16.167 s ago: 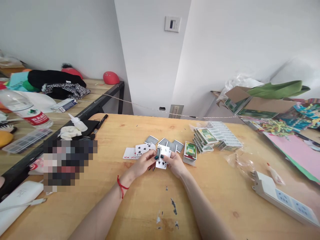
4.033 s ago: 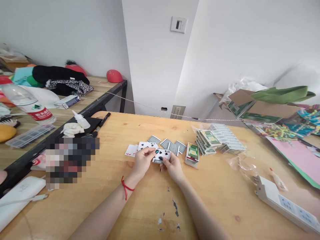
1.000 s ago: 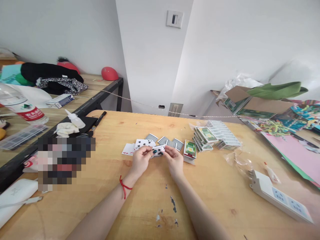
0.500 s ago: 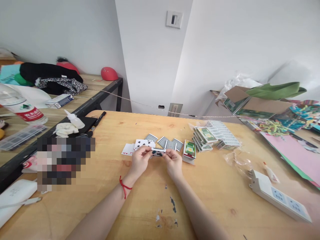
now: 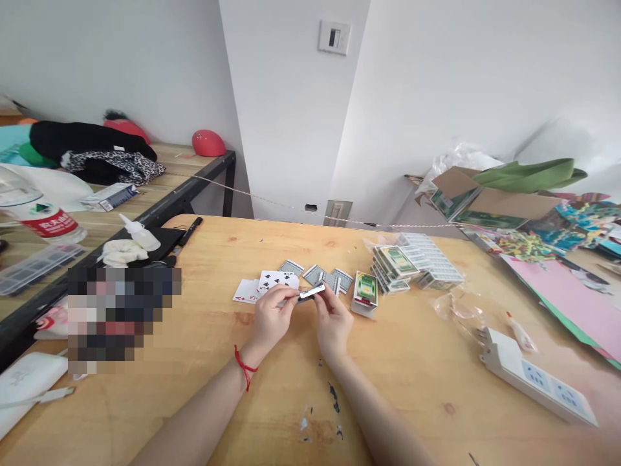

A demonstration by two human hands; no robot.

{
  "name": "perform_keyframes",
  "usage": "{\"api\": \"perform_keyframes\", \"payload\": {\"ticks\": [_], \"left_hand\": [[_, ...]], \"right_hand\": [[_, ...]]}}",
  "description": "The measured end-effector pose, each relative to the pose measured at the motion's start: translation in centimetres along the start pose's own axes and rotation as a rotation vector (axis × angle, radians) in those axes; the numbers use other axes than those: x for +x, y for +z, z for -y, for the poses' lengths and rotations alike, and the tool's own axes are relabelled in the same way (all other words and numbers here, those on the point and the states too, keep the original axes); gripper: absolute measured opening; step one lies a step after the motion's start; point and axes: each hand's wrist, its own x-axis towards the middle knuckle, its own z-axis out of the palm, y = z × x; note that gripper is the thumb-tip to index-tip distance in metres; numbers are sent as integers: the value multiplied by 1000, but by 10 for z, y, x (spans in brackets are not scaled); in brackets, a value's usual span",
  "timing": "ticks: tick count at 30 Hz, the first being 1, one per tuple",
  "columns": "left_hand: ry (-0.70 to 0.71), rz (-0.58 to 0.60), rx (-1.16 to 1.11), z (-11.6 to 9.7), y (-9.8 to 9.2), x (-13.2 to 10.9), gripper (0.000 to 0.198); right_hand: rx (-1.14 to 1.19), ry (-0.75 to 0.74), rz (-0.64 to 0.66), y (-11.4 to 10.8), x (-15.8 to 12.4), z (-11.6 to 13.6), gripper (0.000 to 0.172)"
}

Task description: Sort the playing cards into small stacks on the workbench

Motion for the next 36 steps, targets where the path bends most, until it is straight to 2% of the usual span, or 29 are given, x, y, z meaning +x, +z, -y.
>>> {"api": "perform_keyframes", "payload": {"ticks": [5, 9, 12, 14, 20, 25, 32, 34, 36], "left_hand": [[203, -41, 115, -1, -2, -3, 14], [428, -30, 292, 2, -2, -4, 17], [525, 31, 437, 1, 0, -4, 16], [552, 42, 504, -1, 2, -4, 16], [565, 66, 569, -8, 3, -2, 16], [556, 78, 554, -9, 3, -2, 15], [509, 150, 471, -11, 6, -2, 27], [460, 99, 427, -11, 6, -2, 28], [349, -32, 346, -8, 6, -1, 32]], "right_hand": [[166, 36, 186, 1, 1, 7, 44], [377, 92, 446, 4, -1, 25, 49], [445, 180, 544, 5, -4, 31, 38], [448, 246, 552, 4, -5, 30, 28], [521, 344, 505, 1, 1, 22, 19], [594, 424, 535, -1, 6, 20, 13], [604, 358, 455, -4, 15, 13, 17], [599, 349, 471, -5, 17, 11, 19], [557, 346, 520, -6, 19, 8, 22]]}}
